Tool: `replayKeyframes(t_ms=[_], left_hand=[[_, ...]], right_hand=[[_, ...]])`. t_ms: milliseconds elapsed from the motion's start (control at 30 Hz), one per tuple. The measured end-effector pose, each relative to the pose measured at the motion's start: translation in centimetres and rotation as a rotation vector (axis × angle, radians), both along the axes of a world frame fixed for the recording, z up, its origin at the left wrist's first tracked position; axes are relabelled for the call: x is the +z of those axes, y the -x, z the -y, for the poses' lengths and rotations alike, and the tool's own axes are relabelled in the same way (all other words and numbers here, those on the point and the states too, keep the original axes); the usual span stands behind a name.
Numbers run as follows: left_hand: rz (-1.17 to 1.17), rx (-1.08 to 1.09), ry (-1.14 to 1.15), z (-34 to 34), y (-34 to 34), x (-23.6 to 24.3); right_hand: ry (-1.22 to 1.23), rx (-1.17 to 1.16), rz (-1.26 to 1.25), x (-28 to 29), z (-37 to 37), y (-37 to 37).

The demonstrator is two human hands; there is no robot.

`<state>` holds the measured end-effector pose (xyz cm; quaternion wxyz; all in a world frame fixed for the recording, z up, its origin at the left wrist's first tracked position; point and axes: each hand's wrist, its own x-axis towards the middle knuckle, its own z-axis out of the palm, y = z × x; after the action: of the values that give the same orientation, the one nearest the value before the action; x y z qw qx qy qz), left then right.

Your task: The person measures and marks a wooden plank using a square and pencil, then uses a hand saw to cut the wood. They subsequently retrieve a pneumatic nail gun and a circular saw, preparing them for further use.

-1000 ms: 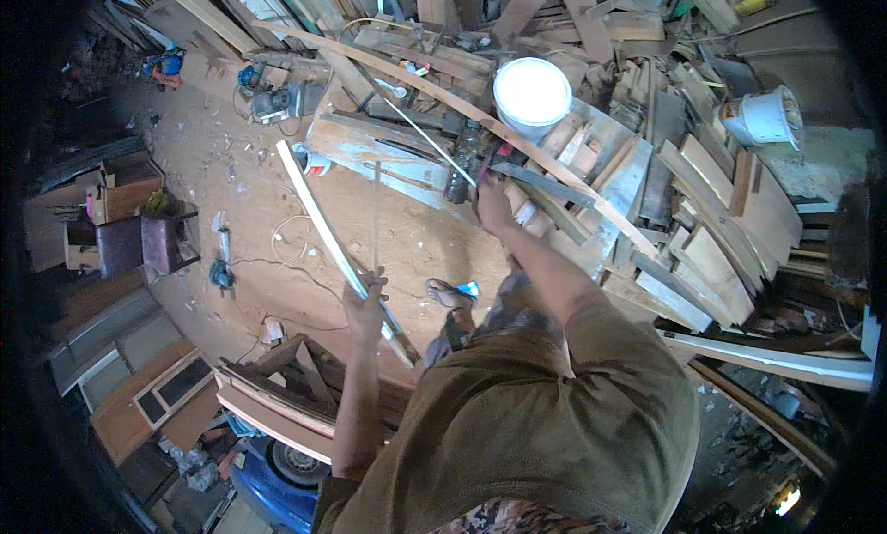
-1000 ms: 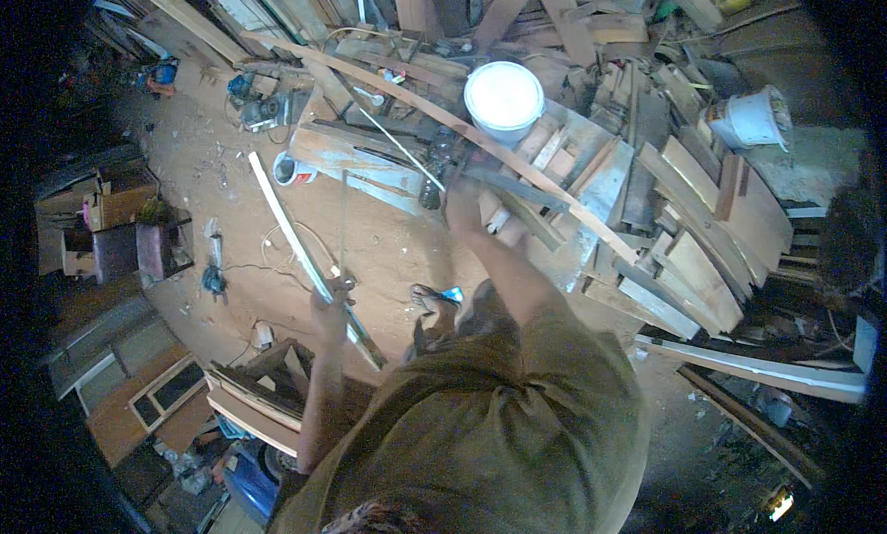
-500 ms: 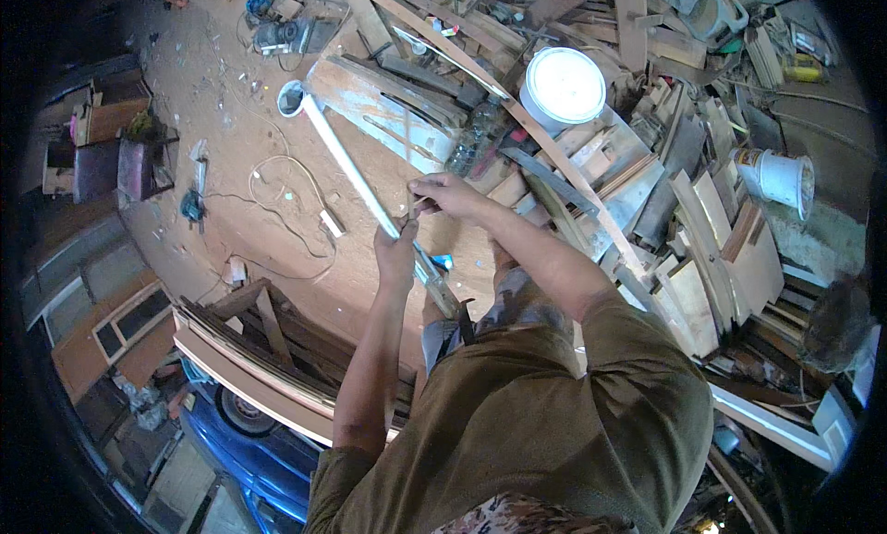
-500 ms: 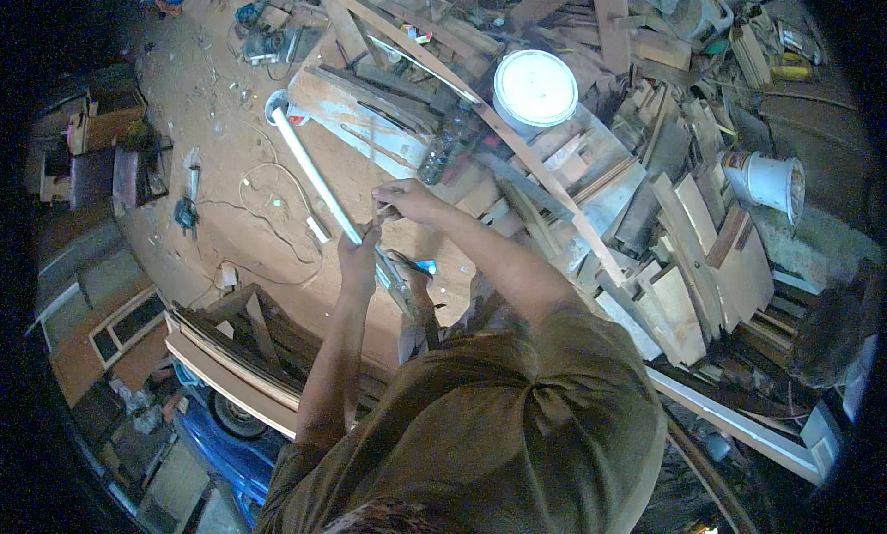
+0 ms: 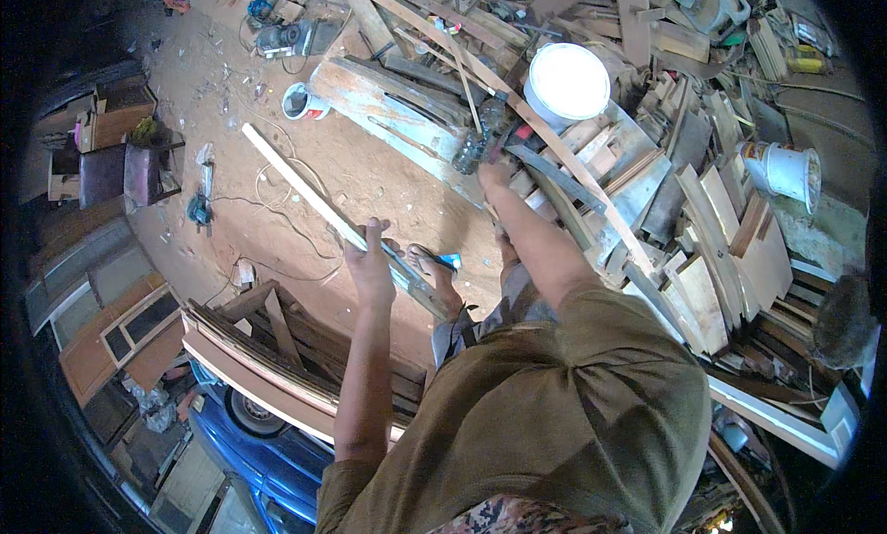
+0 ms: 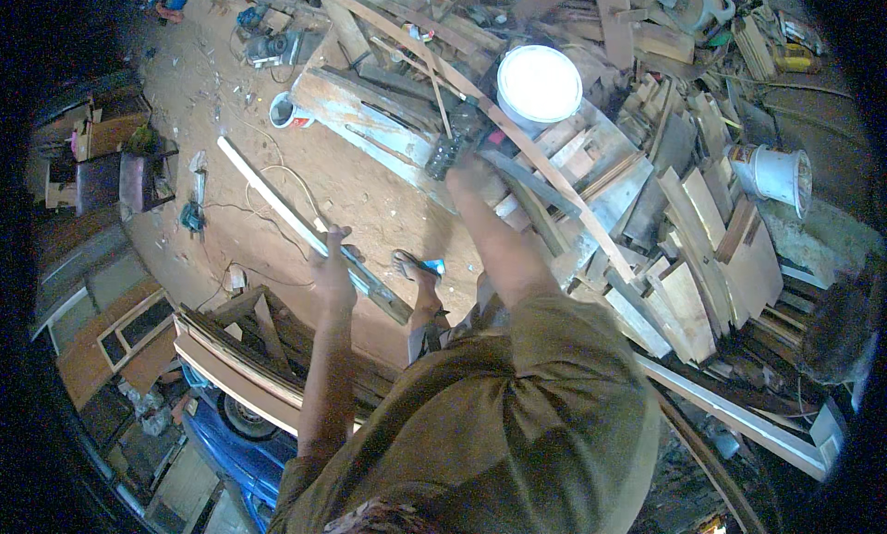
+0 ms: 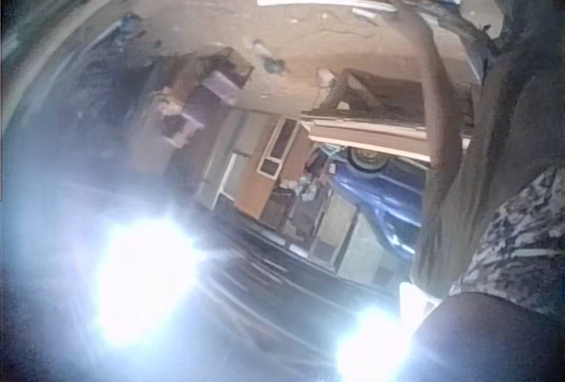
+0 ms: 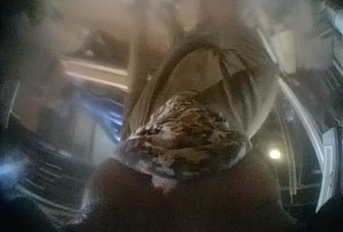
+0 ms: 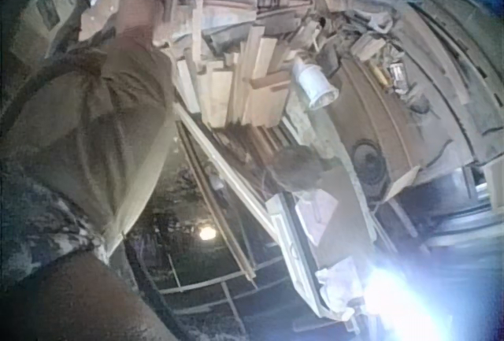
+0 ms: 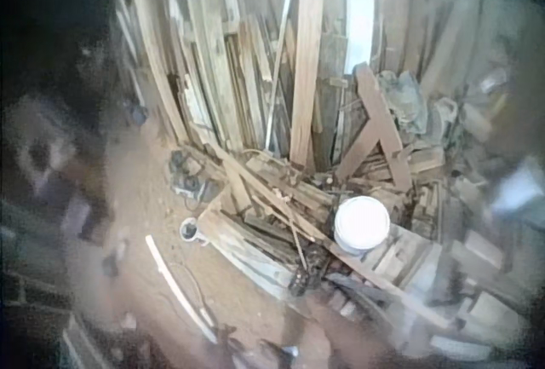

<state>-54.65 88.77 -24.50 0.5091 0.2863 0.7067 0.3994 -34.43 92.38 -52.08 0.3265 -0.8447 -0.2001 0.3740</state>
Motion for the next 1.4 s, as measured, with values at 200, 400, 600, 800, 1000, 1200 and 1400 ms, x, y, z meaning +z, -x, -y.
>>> replayKeyframes(t_ms=[200,400,600,800,1000,1200,1400], left_hand=[[0.035,-0.123,-0.097,-4.0,0.0,4.2],[0.163,-0.255,-0.173,-8.1,-1.6,9.5],[0.327,-0.216,-0.338,-8.1,0.0,12.9],[0.546,-0.32,-0.425,-8.1,-0.5,20.2],[0.659,-0.43,-0.603,-6.7,-1.3,27.9],[0.573,-0.765,-0.872,-4.7,-2.5,32.4],[0.559,-1.009,-1.017,-3.8,-4.1,33.3]], right_hand=[[0.118,-0.187,0.046,-7.1,-1.3,0.9],[-0.001,-0.277,-0.215,-6.0,-0.5,-6.2],[-0.281,-0.027,-0.483,14.6,3.5,-6.4],[-0.708,0.028,-0.175,30.4,11.7,-4.6],[-1.122,-0.012,0.062,41.3,15.6,-2.8],[-1.162,0.016,-0.004,52.1,16.8,-0.9],[-0.679,0.393,-0.148,57.4,21.0,1.5]])
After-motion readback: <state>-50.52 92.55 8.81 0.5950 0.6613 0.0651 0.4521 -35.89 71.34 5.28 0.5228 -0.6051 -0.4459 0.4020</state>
